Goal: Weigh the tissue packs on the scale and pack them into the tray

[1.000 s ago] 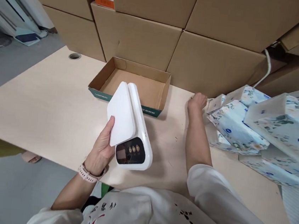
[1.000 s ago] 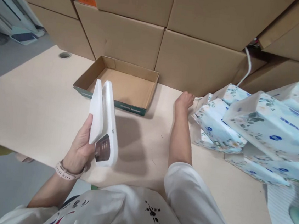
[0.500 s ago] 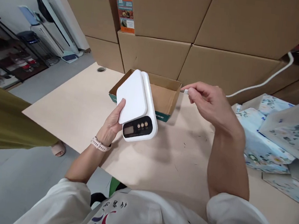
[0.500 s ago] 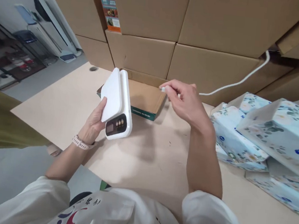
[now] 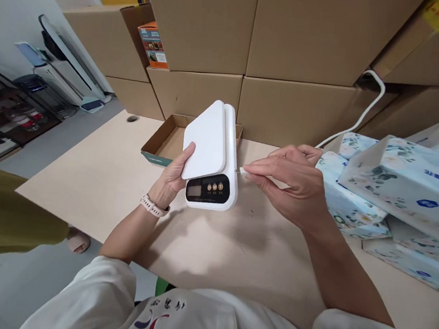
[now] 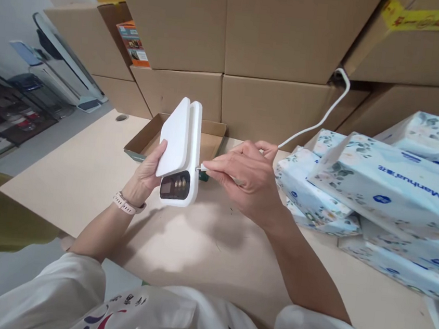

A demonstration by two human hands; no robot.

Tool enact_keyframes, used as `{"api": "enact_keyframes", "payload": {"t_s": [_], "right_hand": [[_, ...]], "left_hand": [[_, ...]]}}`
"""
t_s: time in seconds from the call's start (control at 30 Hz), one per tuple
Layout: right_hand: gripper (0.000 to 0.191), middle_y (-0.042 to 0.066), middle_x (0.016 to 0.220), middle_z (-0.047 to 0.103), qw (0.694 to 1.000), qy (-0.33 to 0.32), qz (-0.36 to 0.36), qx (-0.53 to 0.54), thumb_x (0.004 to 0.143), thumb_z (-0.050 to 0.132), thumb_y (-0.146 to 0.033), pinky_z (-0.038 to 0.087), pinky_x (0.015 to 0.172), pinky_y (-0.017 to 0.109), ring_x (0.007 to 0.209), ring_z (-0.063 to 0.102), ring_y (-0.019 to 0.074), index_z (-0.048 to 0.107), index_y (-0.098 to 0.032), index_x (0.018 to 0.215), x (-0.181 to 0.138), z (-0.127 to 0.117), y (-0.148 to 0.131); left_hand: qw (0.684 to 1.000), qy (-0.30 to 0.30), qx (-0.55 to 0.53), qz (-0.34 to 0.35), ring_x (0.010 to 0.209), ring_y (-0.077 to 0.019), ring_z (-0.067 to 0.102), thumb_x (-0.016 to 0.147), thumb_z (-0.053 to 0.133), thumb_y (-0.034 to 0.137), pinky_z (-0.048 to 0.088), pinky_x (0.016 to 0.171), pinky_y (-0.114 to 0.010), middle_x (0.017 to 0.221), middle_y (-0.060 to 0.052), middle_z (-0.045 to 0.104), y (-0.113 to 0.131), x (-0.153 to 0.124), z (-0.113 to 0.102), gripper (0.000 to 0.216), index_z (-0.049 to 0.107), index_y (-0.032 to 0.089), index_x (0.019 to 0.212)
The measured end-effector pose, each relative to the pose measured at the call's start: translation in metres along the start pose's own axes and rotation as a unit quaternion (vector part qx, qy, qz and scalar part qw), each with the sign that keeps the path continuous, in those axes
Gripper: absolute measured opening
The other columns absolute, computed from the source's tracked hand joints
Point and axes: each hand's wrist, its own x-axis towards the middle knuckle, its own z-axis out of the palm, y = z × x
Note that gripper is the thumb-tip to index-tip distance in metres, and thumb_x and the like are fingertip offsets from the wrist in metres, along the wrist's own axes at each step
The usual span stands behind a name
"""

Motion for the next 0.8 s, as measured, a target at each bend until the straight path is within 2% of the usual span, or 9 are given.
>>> {"api": "enact_keyframes", "payload": {"t_s": [0.13,0.3,0.5,0.7,0.8], "right_hand": [[0.021,-0.01,0.089,0.085,1.0,-0.008,-0.014,-0.008,0.107,0.066,-0.031,0.037,0.091,0.045,0.081,0.071,0.018,0.078,-0.036,0.091,-0.007,-0.009,0.002],[0.023,-0.01,0.095,0.085,0.997,0.003,-0.061,-0.053,0.106,0.062,-0.02,0.034,0.093,0.046,0.089,0.072,0.0194,0.076,-0.036,0.099,-0.017,-0.013,0.005],[0.032,-0.009,0.095,0.085,0.992,-0.007,-0.077,-0.095,0.107,0.055,-0.015,0.036,0.092,0.048,0.09,0.073,0.0181,0.077,-0.038,0.102,-0.026,-0.014,0.01],[0.031,-0.01,0.089,0.084,0.981,0.027,-0.135,-0.137,0.105,0.058,-0.009,0.035,0.089,0.045,0.089,0.071,0.0175,0.075,-0.034,0.095,-0.023,-0.017,0.007],[0.028,-0.01,0.088,0.084,0.981,0.044,-0.123,-0.142,0.104,0.059,-0.01,0.035,0.09,0.045,0.086,0.069,0.0176,0.075,-0.033,0.097,-0.023,-0.013,0.01]], "left_hand": [[1.0,0.0,0.015,-0.01,0.088,-0.0202,0.087,0.105,0.071,0.027,0.064,0.111,-0.03,0.108,-0.011,0.087,-0.005,0.002,0.004,0.05,0.064,0.011,0.152],[0.999,0.011,0.032,-0.016,0.09,-0.0214,0.087,0.106,0.07,0.028,0.063,0.112,-0.031,0.11,-0.013,0.087,-0.007,0.003,0.006,0.051,0.064,0.01,0.153],[0.999,0.019,0.048,-0.004,0.098,-0.023,0.087,0.104,0.072,0.026,0.062,0.114,-0.032,0.115,-0.012,0.086,-0.006,0.002,0.01,0.053,0.063,0.012,0.154],[0.997,0.016,0.067,0.023,0.094,-0.0223,0.087,0.105,0.068,0.022,0.063,0.112,-0.031,0.109,-0.012,0.087,-0.006,0.0,0.011,0.047,0.066,0.011,0.151],[0.998,0.017,0.062,0.022,0.091,-0.0219,0.087,0.103,0.073,0.024,0.064,0.111,-0.031,0.11,-0.011,0.087,-0.006,-0.003,0.008,0.051,0.065,0.012,0.152]]}}
